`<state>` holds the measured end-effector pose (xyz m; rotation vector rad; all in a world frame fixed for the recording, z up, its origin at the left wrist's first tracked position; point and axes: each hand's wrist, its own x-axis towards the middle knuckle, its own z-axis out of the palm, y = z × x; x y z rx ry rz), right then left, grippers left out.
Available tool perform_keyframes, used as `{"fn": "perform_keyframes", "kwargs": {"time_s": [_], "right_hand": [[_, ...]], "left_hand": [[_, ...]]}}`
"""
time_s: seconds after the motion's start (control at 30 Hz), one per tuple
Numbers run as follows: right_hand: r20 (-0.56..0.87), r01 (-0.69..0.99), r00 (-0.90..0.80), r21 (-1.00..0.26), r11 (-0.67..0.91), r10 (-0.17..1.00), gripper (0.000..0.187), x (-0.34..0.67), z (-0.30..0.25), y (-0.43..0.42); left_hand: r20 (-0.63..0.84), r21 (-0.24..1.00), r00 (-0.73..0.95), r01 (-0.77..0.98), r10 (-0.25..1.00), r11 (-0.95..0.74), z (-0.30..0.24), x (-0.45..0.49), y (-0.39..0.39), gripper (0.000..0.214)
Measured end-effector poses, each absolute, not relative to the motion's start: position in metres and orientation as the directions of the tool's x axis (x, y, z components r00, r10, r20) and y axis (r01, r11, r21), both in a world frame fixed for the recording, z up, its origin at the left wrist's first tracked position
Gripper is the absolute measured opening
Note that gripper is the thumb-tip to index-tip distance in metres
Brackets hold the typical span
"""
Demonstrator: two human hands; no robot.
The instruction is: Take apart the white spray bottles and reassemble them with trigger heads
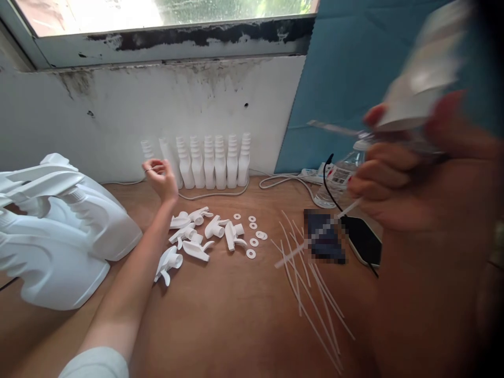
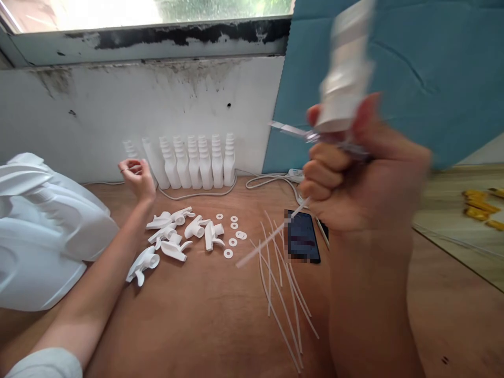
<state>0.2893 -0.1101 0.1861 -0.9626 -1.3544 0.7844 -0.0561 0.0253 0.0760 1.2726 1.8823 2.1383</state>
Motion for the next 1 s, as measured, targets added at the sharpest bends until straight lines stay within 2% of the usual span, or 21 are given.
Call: {"fn": "perform_keyframes", "kwargs": {"time_s": [0.03,0.07,0.1,0.13,0.2,0.3,0.37,0.43,0.57,0.67,0.73,0.8,0.87,0.93,1.0], "right_hand": [[0.309,-0.052,-0.093,-0.951,0.306,0.946,0.04,0.278,0.186,-0.109],[0.189,-0.124,-0.289,-0.979,0.159,0.938,0.038,0.267,0.184,-0.108],[0.083,-0.137,-0.462,-0.99,0.022,0.883,0.036,0.258,0.18,-0.106],[-0.002,-0.092,-0.574,-0.994,-0.066,0.819,0.036,0.249,0.174,-0.106],[-0.125,0.027,-0.668,-0.989,-0.144,0.733,0.037,0.233,0.16,-0.106],[-0.247,0.157,-0.666,-0.969,-0.192,0.704,0.037,0.218,0.136,-0.113],[-0.328,0.231,-0.655,-0.945,-0.234,0.68,0.041,0.215,0.125,-0.119],[-0.369,0.278,-0.6,-0.928,-0.248,0.71,0.049,0.218,0.119,-0.124],[-0.299,0.301,-0.322,-0.932,-0.202,0.898,0.066,0.235,0.111,-0.12],[-0.201,0.27,-0.162,-0.951,-0.153,0.966,0.067,0.25,0.094,-0.107],[-0.06,0.3,-0.02,-0.952,-0.051,0.998,0.062,0.259,0.075,-0.097],[0.18,0.448,0.148,-0.889,0.096,0.973,0.061,0.265,0.055,-0.09],[0.413,0.572,0.221,-0.789,0.225,0.883,0.063,0.266,0.039,-0.09],[0.501,0.559,0.234,-0.771,0.306,0.833,0.052,0.26,0.031,-0.098],[0.467,0.434,0.206,-0.831,0.347,0.86,0.036,0.249,0.029,-0.112]], "left_hand": [[0.549,0.836,-0.567,0.359,0.614,-0.416,0.086,-0.043,0.008,0.025],[0.52,0.852,-0.414,0.191,0.747,-0.487,0.095,-0.03,-0.012,0.033],[0.459,0.885,-0.211,0.024,0.863,-0.464,0.104,-0.019,-0.034,0.041],[0.377,0.921,0.0,-0.104,0.926,-0.375,0.11,-0.009,-0.056,0.051],[0.209,0.964,0.311,-0.222,0.927,-0.143,0.116,0.004,-0.095,0.067],[0.088,0.978,0.433,-0.206,0.897,0.003,0.105,0.007,-0.135,0.062],[0.002,0.986,0.413,-0.152,0.911,0.066,0.089,0.004,-0.149,0.054],[-0.069,0.977,0.395,-0.158,0.916,0.142,0.068,-0.001,-0.156,0.045],[-0.103,0.88,0.476,-0.365,0.874,0.303,0.027,-0.007,-0.164,0.03],[-0.107,0.759,0.555,-0.49,0.825,0.429,0.005,-0.01,-0.167,0.022],[-0.131,0.693,0.603,-0.512,0.787,0.508,-0.003,-0.012,-0.168,0.017],[-0.167,0.648,0.633,-0.507,0.756,0.568,-0.006,-0.013,-0.169,0.026],[-0.203,0.628,0.631,-0.503,0.749,0.594,-0.006,-0.013,-0.17,0.038],[-0.235,0.63,0.607,-0.5,0.759,0.594,-0.006,-0.013,-0.17,0.042],[-0.273,0.656,0.563,-0.485,0.781,0.579,-0.006,-0.012,-0.17,0.043]]}}
